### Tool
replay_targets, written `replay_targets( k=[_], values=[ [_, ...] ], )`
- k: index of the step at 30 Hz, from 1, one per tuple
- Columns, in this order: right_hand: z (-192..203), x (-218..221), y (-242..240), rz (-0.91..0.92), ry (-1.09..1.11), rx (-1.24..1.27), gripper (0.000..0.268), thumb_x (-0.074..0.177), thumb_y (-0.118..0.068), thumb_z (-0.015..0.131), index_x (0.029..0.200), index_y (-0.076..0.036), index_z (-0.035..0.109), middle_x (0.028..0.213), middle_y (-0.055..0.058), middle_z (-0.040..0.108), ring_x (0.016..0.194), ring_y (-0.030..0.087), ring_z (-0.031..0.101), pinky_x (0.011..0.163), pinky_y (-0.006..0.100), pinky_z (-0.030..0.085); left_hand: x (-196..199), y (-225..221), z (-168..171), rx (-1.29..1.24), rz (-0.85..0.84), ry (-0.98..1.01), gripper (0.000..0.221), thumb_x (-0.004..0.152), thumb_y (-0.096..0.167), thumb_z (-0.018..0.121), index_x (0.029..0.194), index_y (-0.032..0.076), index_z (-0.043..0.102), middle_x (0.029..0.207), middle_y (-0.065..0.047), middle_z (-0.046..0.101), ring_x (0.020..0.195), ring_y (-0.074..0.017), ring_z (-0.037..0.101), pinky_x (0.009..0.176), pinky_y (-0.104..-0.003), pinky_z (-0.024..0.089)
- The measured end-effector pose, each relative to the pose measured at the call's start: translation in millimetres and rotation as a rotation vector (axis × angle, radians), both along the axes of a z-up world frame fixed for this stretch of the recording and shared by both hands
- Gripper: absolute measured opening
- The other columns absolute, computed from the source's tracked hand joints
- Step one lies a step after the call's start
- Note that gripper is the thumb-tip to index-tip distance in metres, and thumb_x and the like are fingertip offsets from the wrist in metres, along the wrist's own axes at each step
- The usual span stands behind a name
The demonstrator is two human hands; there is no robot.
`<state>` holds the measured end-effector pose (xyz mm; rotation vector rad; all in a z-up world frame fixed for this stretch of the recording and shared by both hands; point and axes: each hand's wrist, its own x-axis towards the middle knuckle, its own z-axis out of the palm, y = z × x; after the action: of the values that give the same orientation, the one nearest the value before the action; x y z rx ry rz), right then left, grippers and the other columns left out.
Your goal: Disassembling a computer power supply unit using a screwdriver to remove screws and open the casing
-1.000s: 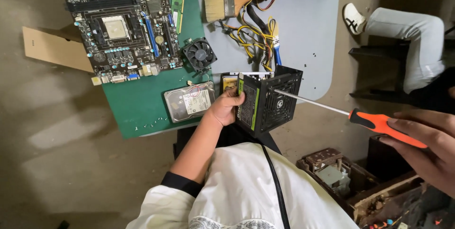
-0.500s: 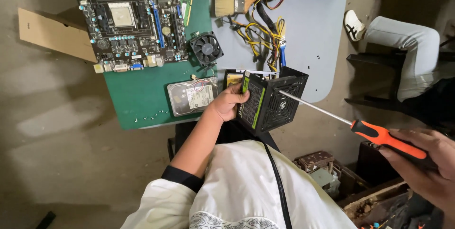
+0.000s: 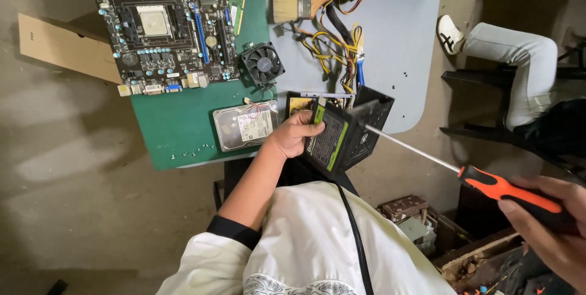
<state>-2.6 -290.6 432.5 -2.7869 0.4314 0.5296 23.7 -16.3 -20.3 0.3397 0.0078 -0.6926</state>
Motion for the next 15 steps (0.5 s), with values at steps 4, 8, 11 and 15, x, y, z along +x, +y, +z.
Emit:
replay_targets(
  k=[4,8,11,15],
  values=[
    [0,1,1,0.023,-0.013,0.063,0.040,0.091,-0.013,0.080,0.130,-0.004,0.075,0.053,0.011,0.063,0.038,0.017,0.053,0.047,0.027,0.040,0,4,-5,0.002,-0.060,-0.043,0.025,0.099,0.013,0.082,0.124,0.006,0.083,0.127,-0.009,0.081,0.117,-0.0259,0.077,0.107,-0.044,0.060],
    [-16,-8,5,0.156,-0.087,0.033,0.051,0.086,-0.012,0.085,0.136,-0.001,0.077,0.123,0.011,0.081,0.100,0.014,0.074,0.094,0.028,0.057,-5,8,-18,-0.027,-0.047,0.043,0.022,0.098,0.010,0.083,0.120,0.010,0.082,0.126,-0.008,0.081,0.116,-0.0265,0.076,0.105,-0.046,0.059],
    [-42,-27,-18,0.194,-0.029,-0.013,0.054,0.082,-0.022,0.088,0.134,-0.008,0.080,0.123,0.003,0.083,0.101,0.010,0.077,0.095,0.026,0.057,-11,10,-27,-0.011,-0.057,0.065,0.025,0.098,0.010,0.083,0.123,0.009,0.082,0.129,-0.008,0.080,0.119,-0.0266,0.075,0.108,-0.046,0.057],
    [-78,-45,-32,-0.044,0.231,0.067,0.046,0.087,-0.028,0.086,0.130,-0.017,0.076,0.100,-0.002,0.085,0.076,0.016,0.068,0.077,0.030,0.054,-20,11,-53,0.113,-0.032,0.113,0.015,0.094,0.011,0.086,0.108,0.012,0.083,0.108,0.002,0.081,0.103,-0.0171,0.074,0.098,-0.036,0.052]
  ],
)
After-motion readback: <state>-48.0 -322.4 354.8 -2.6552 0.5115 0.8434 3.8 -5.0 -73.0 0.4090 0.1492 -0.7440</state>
